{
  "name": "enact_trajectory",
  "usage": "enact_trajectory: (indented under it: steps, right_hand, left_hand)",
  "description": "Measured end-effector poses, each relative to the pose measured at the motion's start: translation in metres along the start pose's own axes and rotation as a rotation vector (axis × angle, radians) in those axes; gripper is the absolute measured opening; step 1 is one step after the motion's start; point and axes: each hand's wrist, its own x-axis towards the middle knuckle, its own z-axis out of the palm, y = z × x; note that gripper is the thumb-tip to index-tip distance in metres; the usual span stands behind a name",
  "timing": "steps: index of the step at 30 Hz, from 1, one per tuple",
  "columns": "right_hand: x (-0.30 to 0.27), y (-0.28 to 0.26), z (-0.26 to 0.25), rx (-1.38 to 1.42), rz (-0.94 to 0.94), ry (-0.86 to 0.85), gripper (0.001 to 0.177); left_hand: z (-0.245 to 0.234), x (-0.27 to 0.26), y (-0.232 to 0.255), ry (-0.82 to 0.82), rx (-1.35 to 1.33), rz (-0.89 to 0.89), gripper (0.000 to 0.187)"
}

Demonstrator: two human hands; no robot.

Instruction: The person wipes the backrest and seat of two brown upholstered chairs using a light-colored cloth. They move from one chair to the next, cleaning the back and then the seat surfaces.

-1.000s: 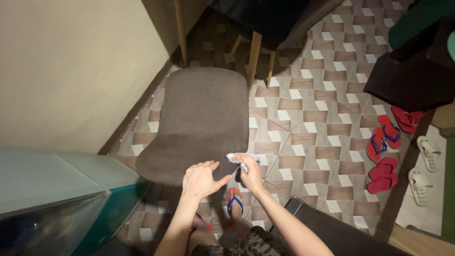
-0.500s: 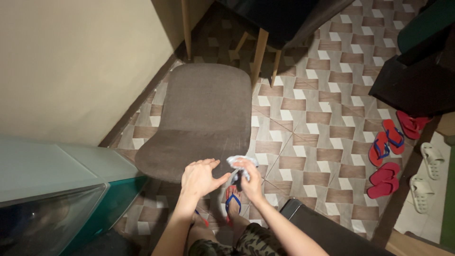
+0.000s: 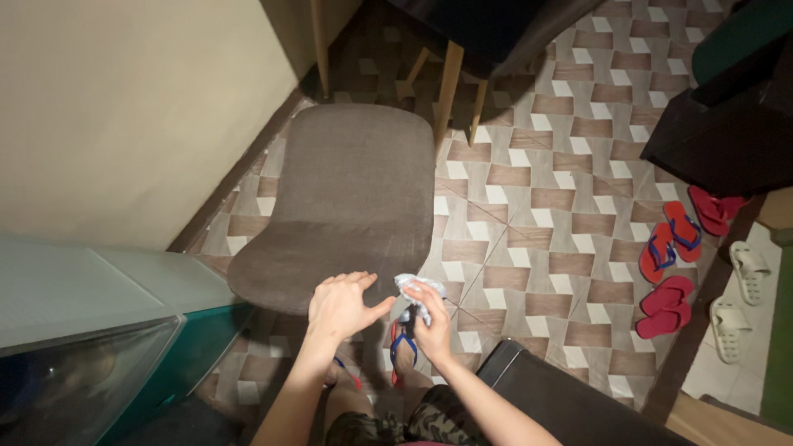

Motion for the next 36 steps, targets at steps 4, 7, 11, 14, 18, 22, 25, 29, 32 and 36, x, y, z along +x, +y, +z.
enact_trajectory:
  steps: [4,7,11,14,18,22,25,29,32,36]
  right_hand:
    - [0.001,-0.018,-0.001,0.005,-0.038,0.01,0.053]
    - [0.006,-0.027,-0.003,-0.008,-0.041,0.0,0.054]
    - [0.001,-0.03,-0.004,-0.048,-0.134,-0.089,0.067]
    - [0.001,-0.015,-0.003,-0.071,-0.106,-0.076,0.069]
    - [0.015,0.023,-0.001,-0.065,-0.016,-0.024,0.069]
    - [0.031,0.061,-0.002,-0.067,0.065,-0.022,0.068]
    - [0.044,0.084,-0.002,-0.094,0.048,-0.022,0.065]
    - [0.059,0.1,-0.001,-0.145,0.079,-0.032,0.06]
    - [0.061,0.095,0.0,-0.141,0.095,-0.045,0.06]
    - [0.047,0.068,-0.005,-0.107,0.036,-0.067,0.058]
  left_hand:
    - [0.0,-0.001,0.0,-0.013,-0.006,-0.017,0.063]
    - [0.001,-0.001,0.0,-0.023,0.006,-0.017,0.063]
    - [0.004,-0.003,-0.001,-0.013,0.012,-0.016,0.064]
    - [0.007,-0.003,-0.002,0.009,0.013,0.004,0.063]
    - [0.008,-0.004,-0.003,0.039,0.004,0.028,0.062]
    - [0.003,-0.004,0.0,0.034,0.001,0.028,0.061]
    - [-0.002,-0.003,0.002,0.017,-0.016,0.019,0.06]
    - [-0.006,-0.002,0.003,0.014,-0.04,0.025,0.06]
    - [-0.008,-0.002,0.002,0.011,-0.041,0.019,0.061]
    - [-0.008,-0.002,0.003,-0.01,-0.047,0.019,0.061]
